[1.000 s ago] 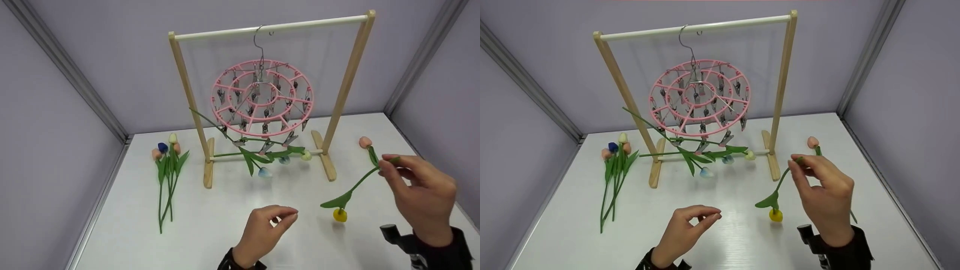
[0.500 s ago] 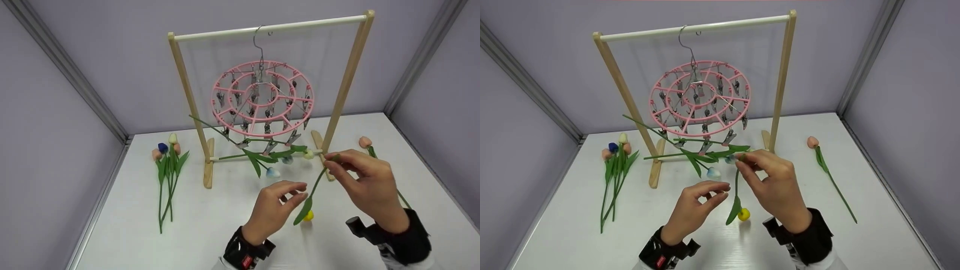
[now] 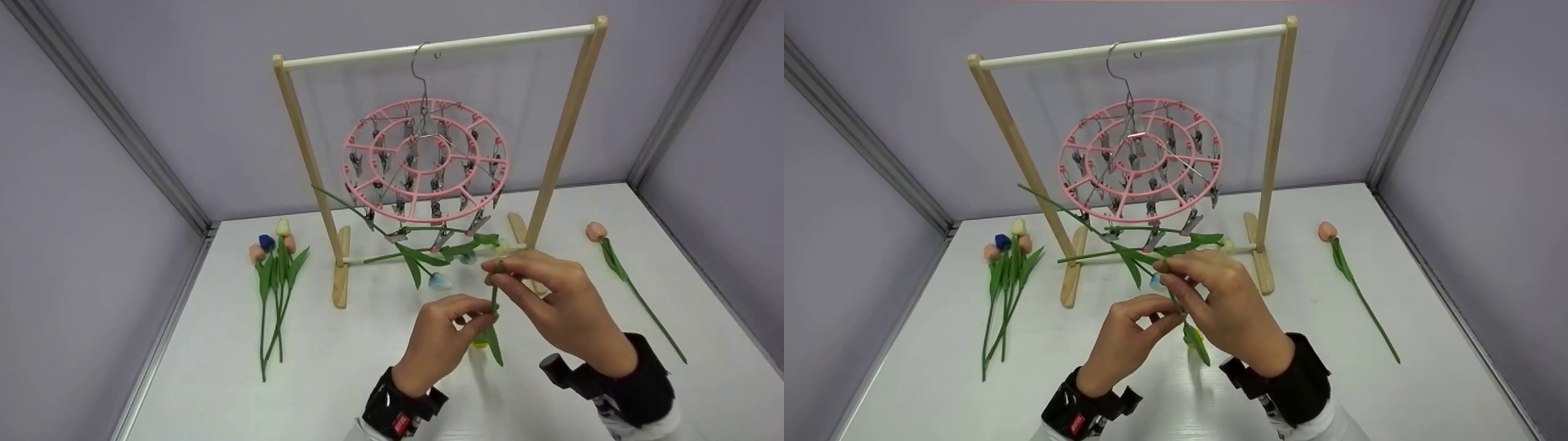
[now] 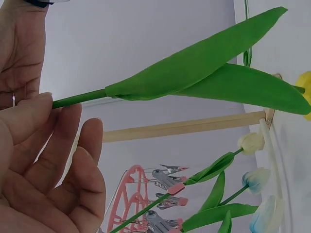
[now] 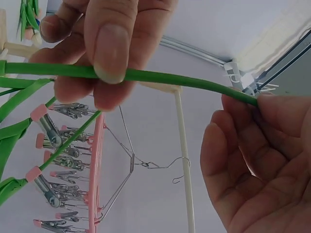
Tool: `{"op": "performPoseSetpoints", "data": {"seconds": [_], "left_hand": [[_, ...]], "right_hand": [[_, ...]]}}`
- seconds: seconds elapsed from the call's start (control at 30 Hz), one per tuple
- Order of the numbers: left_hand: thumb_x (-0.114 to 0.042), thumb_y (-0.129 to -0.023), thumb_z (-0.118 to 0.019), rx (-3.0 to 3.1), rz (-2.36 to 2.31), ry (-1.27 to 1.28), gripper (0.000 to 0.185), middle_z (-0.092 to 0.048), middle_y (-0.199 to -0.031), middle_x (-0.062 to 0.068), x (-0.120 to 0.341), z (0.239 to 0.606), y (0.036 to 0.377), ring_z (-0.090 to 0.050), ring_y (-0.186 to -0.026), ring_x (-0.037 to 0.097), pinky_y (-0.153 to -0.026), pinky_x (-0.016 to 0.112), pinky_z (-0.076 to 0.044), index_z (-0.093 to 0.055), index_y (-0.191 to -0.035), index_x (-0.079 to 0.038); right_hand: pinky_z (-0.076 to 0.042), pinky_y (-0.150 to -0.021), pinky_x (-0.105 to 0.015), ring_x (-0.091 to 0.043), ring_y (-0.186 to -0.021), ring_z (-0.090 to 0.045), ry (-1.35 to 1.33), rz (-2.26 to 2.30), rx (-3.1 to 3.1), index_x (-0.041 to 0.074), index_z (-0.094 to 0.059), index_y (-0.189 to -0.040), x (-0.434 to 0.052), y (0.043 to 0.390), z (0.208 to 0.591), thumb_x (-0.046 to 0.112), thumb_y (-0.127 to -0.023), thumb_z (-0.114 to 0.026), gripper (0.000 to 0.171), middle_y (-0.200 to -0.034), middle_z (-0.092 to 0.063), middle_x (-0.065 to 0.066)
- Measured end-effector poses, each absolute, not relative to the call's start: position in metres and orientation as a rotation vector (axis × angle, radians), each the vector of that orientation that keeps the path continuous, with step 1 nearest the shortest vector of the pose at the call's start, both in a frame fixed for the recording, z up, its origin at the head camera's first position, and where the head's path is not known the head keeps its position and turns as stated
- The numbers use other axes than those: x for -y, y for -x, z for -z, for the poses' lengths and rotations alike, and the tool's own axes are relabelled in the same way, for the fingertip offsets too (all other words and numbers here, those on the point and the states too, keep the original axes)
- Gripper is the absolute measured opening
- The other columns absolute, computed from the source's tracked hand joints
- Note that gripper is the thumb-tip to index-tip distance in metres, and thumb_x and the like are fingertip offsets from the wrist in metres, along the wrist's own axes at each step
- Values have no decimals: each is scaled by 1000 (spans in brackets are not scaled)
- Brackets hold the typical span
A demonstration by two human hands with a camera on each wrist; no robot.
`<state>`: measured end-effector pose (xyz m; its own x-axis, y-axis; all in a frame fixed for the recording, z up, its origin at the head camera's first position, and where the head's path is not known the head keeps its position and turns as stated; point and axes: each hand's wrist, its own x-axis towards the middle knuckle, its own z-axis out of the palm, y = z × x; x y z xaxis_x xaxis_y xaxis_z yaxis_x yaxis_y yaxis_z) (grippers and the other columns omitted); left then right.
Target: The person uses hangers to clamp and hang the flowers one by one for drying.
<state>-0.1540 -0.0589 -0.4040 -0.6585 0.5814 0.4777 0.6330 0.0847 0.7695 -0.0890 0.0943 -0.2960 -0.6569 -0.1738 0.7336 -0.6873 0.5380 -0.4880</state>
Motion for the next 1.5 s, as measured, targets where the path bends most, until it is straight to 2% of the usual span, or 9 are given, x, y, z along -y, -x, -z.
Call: {"op": "performPoseSetpoints", "data": {"seconds": [0.17,0.33,0.6,0.67,0.83,1.03,1.2,1.37,1.5], "left_hand": [[-27,-88,-65,2216,1708,1219,15,-66,-88,-15,63,407,155,-58,-78,-3,-64,19,-48,-72,-96,-17],[-28,-88,-65,2147,1789,1144,14,-66,-90,-13,69,406,156,-58,-73,2,-63,23,-49,-72,-94,-16],[-29,-88,-64,2148,1896,1090,15,-67,-90,-11,78,407,160,-58,-73,7,-64,26,-48,-71,-96,-19],[-29,-88,-65,2149,1918,1089,15,-67,-90,-11,80,408,161,-58,-73,7,-64,26,-48,-71,-96,-18],[-31,-88,-65,2181,1951,1096,15,-67,-92,-12,88,410,164,-59,-74,7,-64,27,-48,-71,-97,-20],[-34,-88,-65,2269,1941,1106,17,-67,-88,-14,94,414,168,-60,-75,5,-63,27,-48,-71,-97,-22],[-34,-86,-66,2278,1879,1131,16,-67,-85,-16,98,414,169,-60,-73,3,-62,25,-47,-71,-96,-21],[-34,-86,-67,2287,1873,1118,14,-66,-85,-18,100,413,167,-60,-72,2,-62,25,-47,-71,-95,-24],[-33,-86,-67,2298,1898,1114,13,-66,-85,-18,103,412,164,-60,-72,3,-62,28,-48,-71,-95,-25]], "right_hand": [[-47,-73,-15,-21,-83,-64,-532,-1074,2171,-5,-67,-103,-96,85,308,-20,-75,-64,31,-93,-67,-14],[-48,-72,-17,-16,-86,-63,-363,-1172,2278,1,-68,-102,-103,78,340,-12,-81,-64,25,-95,-67,-11],[-50,-76,-44,-24,-91,-62,-366,-1345,2455,4,-67,-103,-94,79,393,-1,-82,-67,21,-97,-66,-8],[-50,-75,-43,-23,-89,-62,-366,-1317,2453,5,-67,-102,-89,82,407,-3,-80,-69,23,-96,-66,-6],[-50,-72,-29,-15,-82,-63,-374,-1254,2451,15,-67,-99,-83,87,430,0,-80,-70,25,-90,-66,3],[-49,-73,-23,-9,-84,-62,-483,-1246,2488,21,-66,-105,-85,91,429,12,-85,-67,22,-94,-66,8],[-50,-74,-24,-12,-87,-63,-541,-1171,2476,14,-68,-108,-110,112,415,12,-87,-66,21,-99,-67,3],[-50,-73,-24,-20,-88,-63,-103,-1118,2483,4,-66,-111,-159,162,389,16,-91,-62,24,-102,-67,-9],[-47,-83,-40,-31,-101,-58,182,-1165,2546,1,-58,-122,-189,205,379,25,-94,-57,37,-113,-62,-19]]}}
